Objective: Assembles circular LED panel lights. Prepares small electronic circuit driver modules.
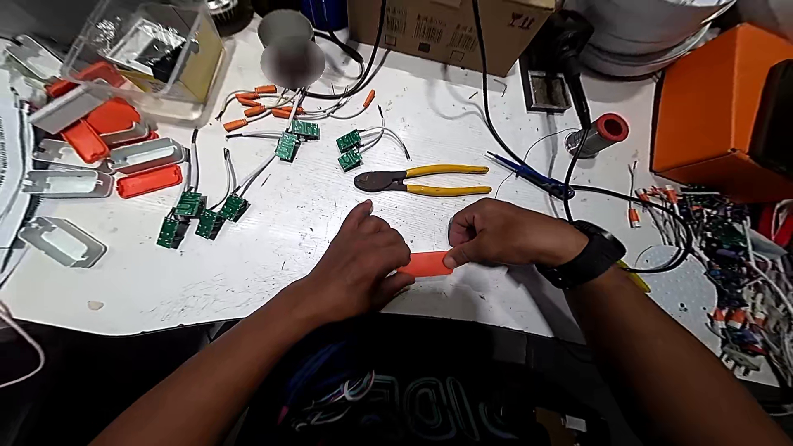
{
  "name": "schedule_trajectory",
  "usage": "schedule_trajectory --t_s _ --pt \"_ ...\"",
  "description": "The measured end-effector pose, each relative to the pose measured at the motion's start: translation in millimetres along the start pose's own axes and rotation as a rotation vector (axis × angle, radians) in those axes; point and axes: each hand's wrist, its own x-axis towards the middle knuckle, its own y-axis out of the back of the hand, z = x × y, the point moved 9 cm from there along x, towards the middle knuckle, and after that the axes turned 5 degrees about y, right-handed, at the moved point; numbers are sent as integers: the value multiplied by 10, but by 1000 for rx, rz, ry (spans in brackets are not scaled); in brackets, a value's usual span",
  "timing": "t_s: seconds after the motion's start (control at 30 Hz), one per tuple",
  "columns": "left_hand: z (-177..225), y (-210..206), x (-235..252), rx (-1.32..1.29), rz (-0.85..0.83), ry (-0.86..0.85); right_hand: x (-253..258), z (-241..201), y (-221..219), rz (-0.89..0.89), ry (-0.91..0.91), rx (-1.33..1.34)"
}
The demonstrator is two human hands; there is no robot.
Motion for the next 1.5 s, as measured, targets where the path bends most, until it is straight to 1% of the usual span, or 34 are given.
schedule_trajectory --t_s 0.07,0.17,0.27,0.4,0.47,0.53,0.63,0.73,0.83,0.93,0.97,1.0,1.07,1.13,1.17,1.2,1.27,1.37,1.43,1.5 --pt "-34 -10 -10 -27 4 32 -65 -79 -41 71 127 -54" --pt "-84 3 -24 -24 29 132 -198 -239 -234 171 289 -162" --pt "-79 -23 -60 25 42 180 -369 -279 -386 335 406 -137" --pt "-15 -92 -89 23 64 115 -563 -288 -530 567 550 -191" --pt "35 -72 -105 28 92 61 -637 -251 -562 656 567 -195" --pt "82 -37 -112 27 113 8 -706 -228 -566 710 572 -190" --pt "178 11 -101 27 113 -81 -768 -240 -567 727 589 -205" --pt "277 39 -85 15 100 -173 -779 -267 -582 705 653 -204" --pt "339 39 -70 4 96 -245 -785 -301 -599 724 706 -225" --pt "379 36 -34 5 77 -293 -797 -315 -577 734 696 -258" --pt "399 86 -22 29 105 -297 -807 -290 -552 746 678 -238" --pt "426 204 -11 57 177 -291 -827 -247 -499 779 660 -180" --pt "479 561 -9 96 414 -254 -879 -158 -336 850 646 51" --pt "471 827 -59 57 640 -199 -934 -120 -205 923 684 301" --pt "454 871 -74 2 714 -180 -949 -129 -162 950 721 382" --pt "429 847 -59 -62 728 -169 -947 -155 -137 962 760 428" --pt "420 699 87 -134 615 -171 -907 -232 -136 954 827 466" --pt "475 547 266 -137 476 -212 -823 -340 -180 879 888 497" --pt "528 516 298 -142 442 -264 -782 -391 -219 810 899 519" --pt "576 505 308 -159 442 -303 -744 -408 -254 766 887 531"
